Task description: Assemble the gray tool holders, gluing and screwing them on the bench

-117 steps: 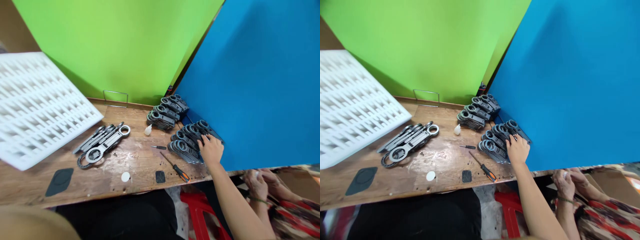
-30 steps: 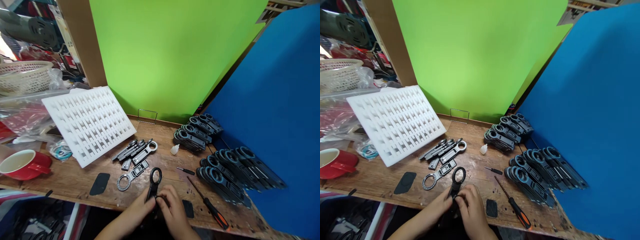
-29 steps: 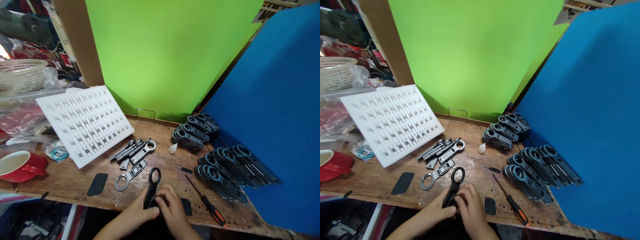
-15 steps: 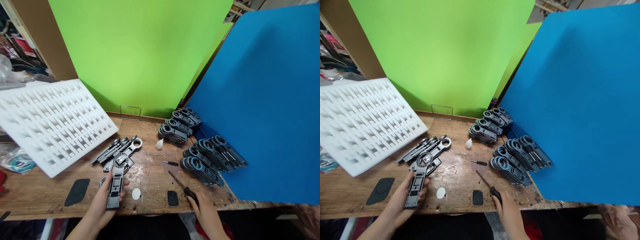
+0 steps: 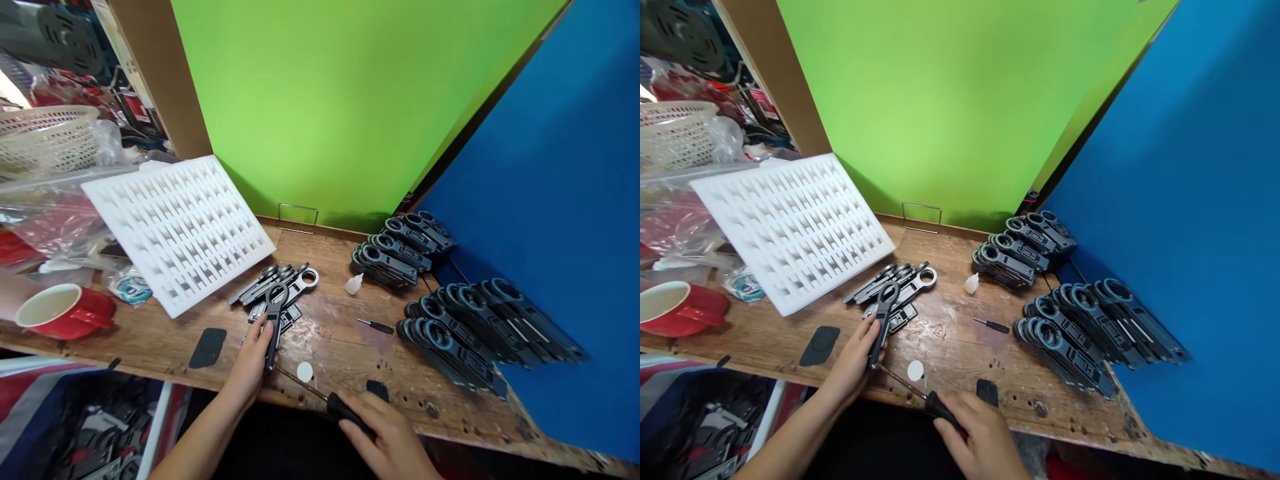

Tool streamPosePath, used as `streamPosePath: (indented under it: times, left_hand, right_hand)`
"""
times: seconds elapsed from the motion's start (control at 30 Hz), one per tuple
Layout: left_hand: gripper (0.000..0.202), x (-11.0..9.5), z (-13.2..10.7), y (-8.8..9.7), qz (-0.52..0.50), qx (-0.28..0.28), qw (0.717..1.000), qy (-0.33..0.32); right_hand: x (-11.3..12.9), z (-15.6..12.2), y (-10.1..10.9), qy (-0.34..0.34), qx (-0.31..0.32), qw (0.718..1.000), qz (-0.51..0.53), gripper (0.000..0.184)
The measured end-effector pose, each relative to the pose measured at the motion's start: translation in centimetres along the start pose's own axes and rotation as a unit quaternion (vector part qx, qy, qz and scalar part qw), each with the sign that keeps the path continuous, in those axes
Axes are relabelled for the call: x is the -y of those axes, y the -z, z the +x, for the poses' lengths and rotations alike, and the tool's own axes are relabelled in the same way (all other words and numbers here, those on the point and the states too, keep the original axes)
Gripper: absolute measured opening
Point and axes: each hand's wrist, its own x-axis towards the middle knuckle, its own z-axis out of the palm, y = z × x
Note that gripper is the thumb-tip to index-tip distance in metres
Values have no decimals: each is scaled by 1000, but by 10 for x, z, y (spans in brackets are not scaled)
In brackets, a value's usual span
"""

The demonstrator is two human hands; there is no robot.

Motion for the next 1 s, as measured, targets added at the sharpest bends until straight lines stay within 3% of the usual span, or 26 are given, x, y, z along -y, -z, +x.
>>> streamPosePath:
  times: [0.2, 0.37, 0.47, 0.8, 1.0]
  left_hand:
    - [73, 7, 6, 5, 77, -5, 996, -33]
    - [70, 8, 8, 3, 132, 8, 990, -41]
    - [65, 9, 8, 3, 164, -2, 986, -43]
    - [52, 13, 3, 9, 130, -67, 986, -86]
    - [51, 14, -1, 9, 193, -60, 970, -134]
  right_hand:
    - [1, 4, 5, -2, 13, 1000, -6, 33]
    - [2, 9, 12, 34, 4, 995, -99, 32]
    - [6, 11, 15, 39, 32, 992, -113, 32]
    - [11, 17, 11, -57, 105, 991, 52, 37]
    - [6, 13, 3, -148, 144, 946, 249, 41]
